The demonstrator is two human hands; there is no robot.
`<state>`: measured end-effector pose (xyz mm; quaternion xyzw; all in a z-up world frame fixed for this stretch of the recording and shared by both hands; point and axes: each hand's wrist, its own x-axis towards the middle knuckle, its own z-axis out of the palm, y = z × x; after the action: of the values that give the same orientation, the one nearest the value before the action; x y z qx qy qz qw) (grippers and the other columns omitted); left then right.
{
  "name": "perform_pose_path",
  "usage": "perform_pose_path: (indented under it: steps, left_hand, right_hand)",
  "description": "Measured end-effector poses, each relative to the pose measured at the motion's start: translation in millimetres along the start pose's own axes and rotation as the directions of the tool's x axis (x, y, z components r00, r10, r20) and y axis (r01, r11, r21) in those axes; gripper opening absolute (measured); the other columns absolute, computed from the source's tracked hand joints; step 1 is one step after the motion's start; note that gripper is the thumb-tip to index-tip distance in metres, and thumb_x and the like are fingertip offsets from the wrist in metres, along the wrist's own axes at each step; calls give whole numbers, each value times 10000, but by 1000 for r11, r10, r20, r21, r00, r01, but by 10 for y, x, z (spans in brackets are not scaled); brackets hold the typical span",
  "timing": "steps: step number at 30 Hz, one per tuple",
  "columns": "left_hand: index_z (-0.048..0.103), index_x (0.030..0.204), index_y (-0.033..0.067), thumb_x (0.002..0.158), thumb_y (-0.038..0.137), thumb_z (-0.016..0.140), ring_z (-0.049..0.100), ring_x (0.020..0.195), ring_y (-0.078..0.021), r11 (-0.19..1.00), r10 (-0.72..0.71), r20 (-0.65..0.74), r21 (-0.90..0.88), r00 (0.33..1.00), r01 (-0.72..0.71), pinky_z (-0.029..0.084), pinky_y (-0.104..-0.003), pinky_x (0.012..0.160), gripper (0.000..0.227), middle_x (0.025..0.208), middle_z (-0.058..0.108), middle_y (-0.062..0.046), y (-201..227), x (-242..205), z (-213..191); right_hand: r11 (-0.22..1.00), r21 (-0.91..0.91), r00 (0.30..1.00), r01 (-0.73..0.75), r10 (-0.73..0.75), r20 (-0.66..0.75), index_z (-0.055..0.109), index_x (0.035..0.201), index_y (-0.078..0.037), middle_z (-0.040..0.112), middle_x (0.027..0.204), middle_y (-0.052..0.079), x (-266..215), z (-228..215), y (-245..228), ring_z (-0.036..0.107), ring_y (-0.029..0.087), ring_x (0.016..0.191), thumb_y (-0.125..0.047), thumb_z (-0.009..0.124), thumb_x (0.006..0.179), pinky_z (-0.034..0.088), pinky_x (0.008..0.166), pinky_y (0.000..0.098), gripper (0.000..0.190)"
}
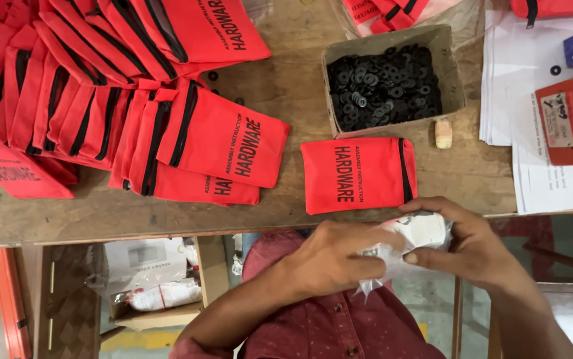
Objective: Placing black washers and instruction sheets into small red hardware bags at a workstation.
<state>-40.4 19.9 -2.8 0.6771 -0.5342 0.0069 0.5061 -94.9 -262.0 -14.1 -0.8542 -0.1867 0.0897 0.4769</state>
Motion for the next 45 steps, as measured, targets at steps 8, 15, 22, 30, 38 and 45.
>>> perform_pose_path:
  steps: [8,15,22,30,38,45]
  left_hand:
    - [453,1422,-71,842,276,800,619,1212,-259,806,-513,-33,-365,858,467,523,-384,959,760,1313,631,-221,204,275,-232]
    - [654,1302,-20,939,227,782,785,884,-197,612,-747,-101,-490,657,621,622,-313,781,458,1004,801,-112,-6,246,328]
    - [410,1435,-30,973,122,661,728,719,-165,556,-749,-4,-548,663,625,618,-332,631,547,974,713,-123,91,481,539]
    - [650,1324,211,783,-3,675,621,941,-323,810,-410,-185,376,893,450,560,-410,586,582,1075,571,-98,-351,557,335]
    - [732,1063,124,757,-86,652,645,1024,-238,871,-369,-218,259,904,418,593,-368,794,380,1104,564,-53,-751,348,476]
    - [730,1046,82,703,-186,632,678,976,-250,914,-372,-295,48,880,403,578,-335,789,446,1081,611,-77,-745,239,437]
  right_hand:
    - [920,285,932,-269,324,-164,549,1380,-16,685,1197,101,-98,45,-124,674,140,1051,38,818,694,606,828,276,739]
    - [742,670,890,27,287,-354,340,1611,-44,652,1234,164,-25,297,-117,712,215,1039,-59,777,893,647,815,313,840]
    - [470,876,714,108,577,-398,378,1509,-28,578,1193,117,-227,717,25,576,194,1006,-126,678,989,509,765,309,609]
    - [752,658,712,-38,483,-511,511,1412,-32,658,1213,47,-7,-262,111,645,139,1114,-64,673,896,522,955,305,542]
    - [714,501,819,-489,573,-16,670,1309,10,703,1023,46,37,-452,687,607,106,920,-221,686,971,510,761,304,410]
    - [757,127,760,-641,649,-39,808,1131,-86,772,803,60,383,-436,555,647,102,728,-337,776,846,521,634,311,381]
